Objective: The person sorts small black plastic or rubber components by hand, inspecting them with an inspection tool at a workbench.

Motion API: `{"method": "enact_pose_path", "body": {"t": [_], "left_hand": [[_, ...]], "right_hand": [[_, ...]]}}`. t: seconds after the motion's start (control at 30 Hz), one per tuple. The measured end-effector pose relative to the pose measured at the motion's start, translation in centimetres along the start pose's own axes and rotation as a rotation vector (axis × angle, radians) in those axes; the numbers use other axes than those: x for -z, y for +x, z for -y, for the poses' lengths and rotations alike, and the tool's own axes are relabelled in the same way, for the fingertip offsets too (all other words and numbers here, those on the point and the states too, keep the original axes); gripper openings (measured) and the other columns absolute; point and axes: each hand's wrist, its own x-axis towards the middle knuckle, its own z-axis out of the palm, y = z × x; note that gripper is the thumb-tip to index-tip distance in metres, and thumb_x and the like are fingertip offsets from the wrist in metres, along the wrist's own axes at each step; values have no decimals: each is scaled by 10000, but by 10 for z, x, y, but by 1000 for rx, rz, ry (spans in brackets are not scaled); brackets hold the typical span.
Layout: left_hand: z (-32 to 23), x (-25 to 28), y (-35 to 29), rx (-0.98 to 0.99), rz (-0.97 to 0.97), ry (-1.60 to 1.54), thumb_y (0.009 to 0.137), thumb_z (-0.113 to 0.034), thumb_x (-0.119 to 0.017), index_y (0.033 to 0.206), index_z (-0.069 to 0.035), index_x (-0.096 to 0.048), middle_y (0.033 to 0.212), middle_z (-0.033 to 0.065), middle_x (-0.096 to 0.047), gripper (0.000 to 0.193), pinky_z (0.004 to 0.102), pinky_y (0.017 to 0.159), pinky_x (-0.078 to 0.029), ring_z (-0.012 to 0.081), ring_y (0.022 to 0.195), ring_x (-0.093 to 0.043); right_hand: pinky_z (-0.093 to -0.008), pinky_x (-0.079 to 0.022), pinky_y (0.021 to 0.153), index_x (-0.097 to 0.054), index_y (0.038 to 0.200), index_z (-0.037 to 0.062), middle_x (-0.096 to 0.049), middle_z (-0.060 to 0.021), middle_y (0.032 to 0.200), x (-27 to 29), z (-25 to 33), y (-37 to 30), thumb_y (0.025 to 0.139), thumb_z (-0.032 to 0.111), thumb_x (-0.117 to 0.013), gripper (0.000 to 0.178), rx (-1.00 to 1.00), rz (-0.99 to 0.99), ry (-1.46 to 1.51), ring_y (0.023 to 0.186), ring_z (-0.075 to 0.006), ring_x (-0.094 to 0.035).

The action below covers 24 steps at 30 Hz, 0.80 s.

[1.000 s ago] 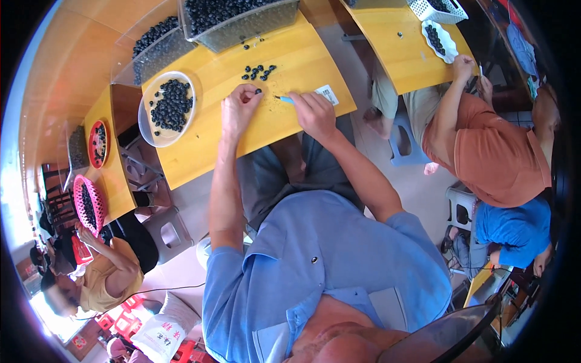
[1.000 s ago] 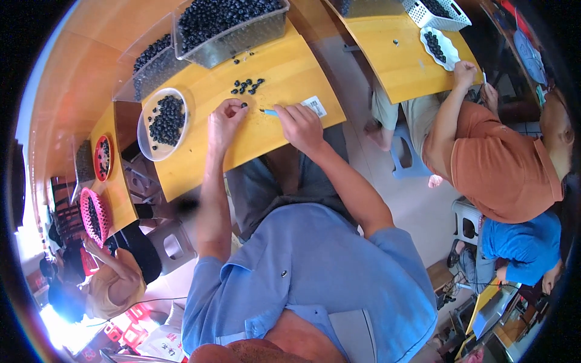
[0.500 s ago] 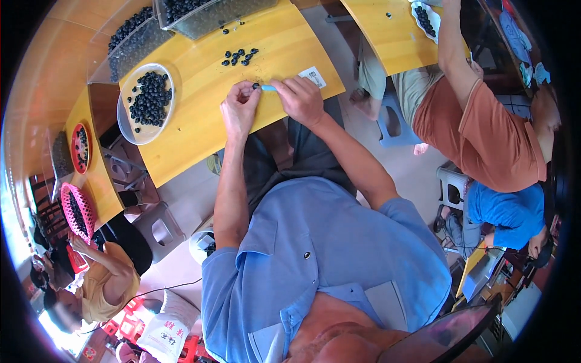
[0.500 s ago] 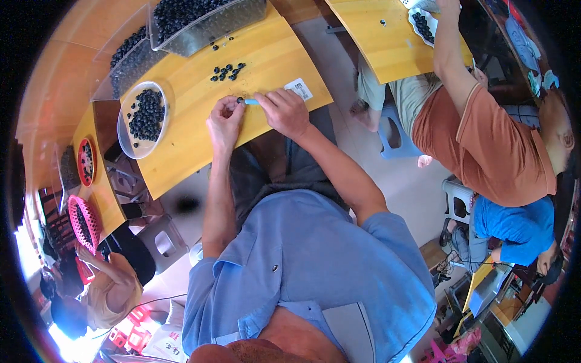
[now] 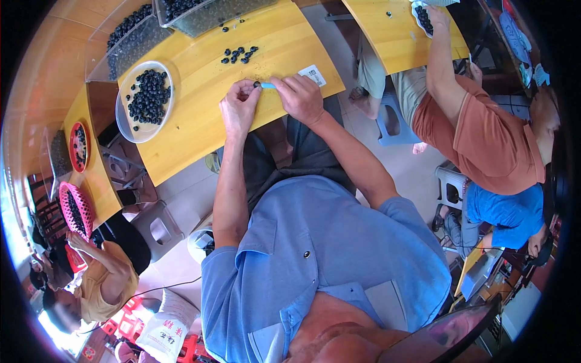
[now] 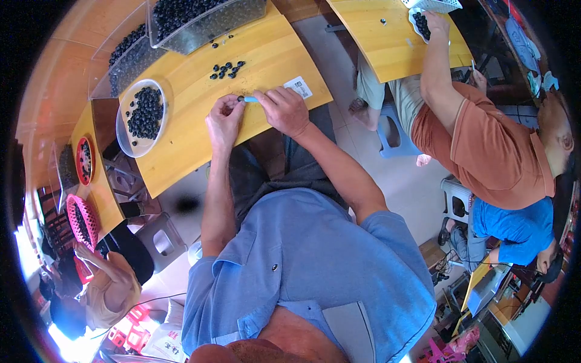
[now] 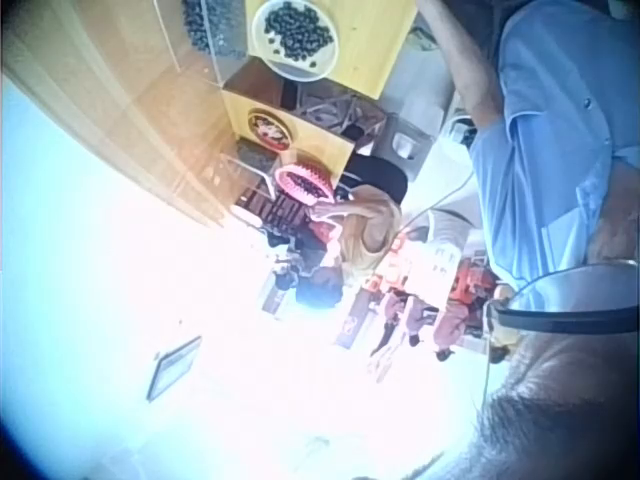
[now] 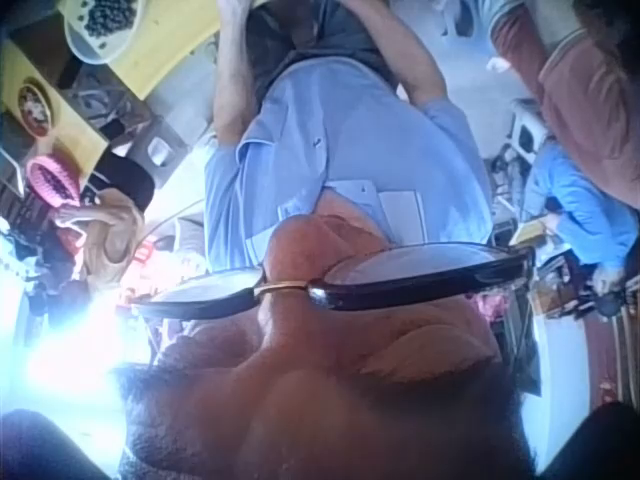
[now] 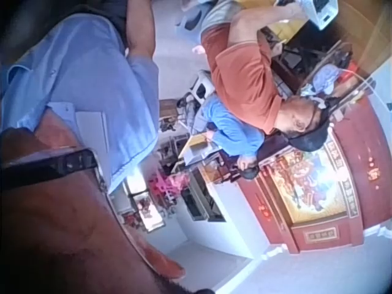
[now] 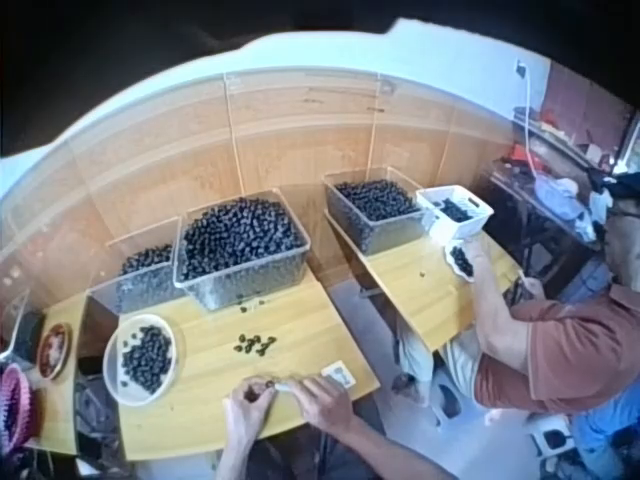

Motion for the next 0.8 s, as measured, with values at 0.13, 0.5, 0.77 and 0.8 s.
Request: {"method": "enact_pose_path", "body": {"t": [0.13, 0.5, 0.77, 0.8], "left_hand": [[1, -1, 0, 20, 11, -10, 921, -97, -841, 1098, 36, -744, 923, 30, -749, 242, 239, 771, -556, 71, 821, -662], [12, 3, -2, -27, 26, -238, 941, -87, -828, 1116, 21, -737, 953, 22, -747, 224, 238, 754, -552, 77, 828, -666], [-7, 40, -3, -145, -239, -161, 925, -42, -818, 1079, 12, -746, 885, 13, -723, 179, 252, 774, -547, 72, 817, -646], [-5, 56, 3, -154, -260, -143, 925, -42, -818, 1079, 12, -746, 885, 13, -723, 179, 252, 774, -547, 72, 817, -646]], "right_hand": [[-395, -505, 632, -747, 1133, 90, -565, -55, 779, 1, 0, 0, 822, 66, -717, 313, -2, -2, 1, 724, -245, -620], [-385, -549, 697, -742, 1141, 54, -637, -65, 844, -5, -1, 1, 809, 43, -705, 333, -60, -4, -30, 789, -254, -657], [-385, -563, 733, -754, 1127, 50, -715, -71, 921, -3, -2, 0, 814, 33, -690, 320, -36, -36, 0, 848, -256, -691], [-384, -560, 730, -754, 1130, 52, -708, -70, 906, -1, -3, -1, 814, 30, -687, 324, -38, -38, -22, 840, -256, -689]]}}
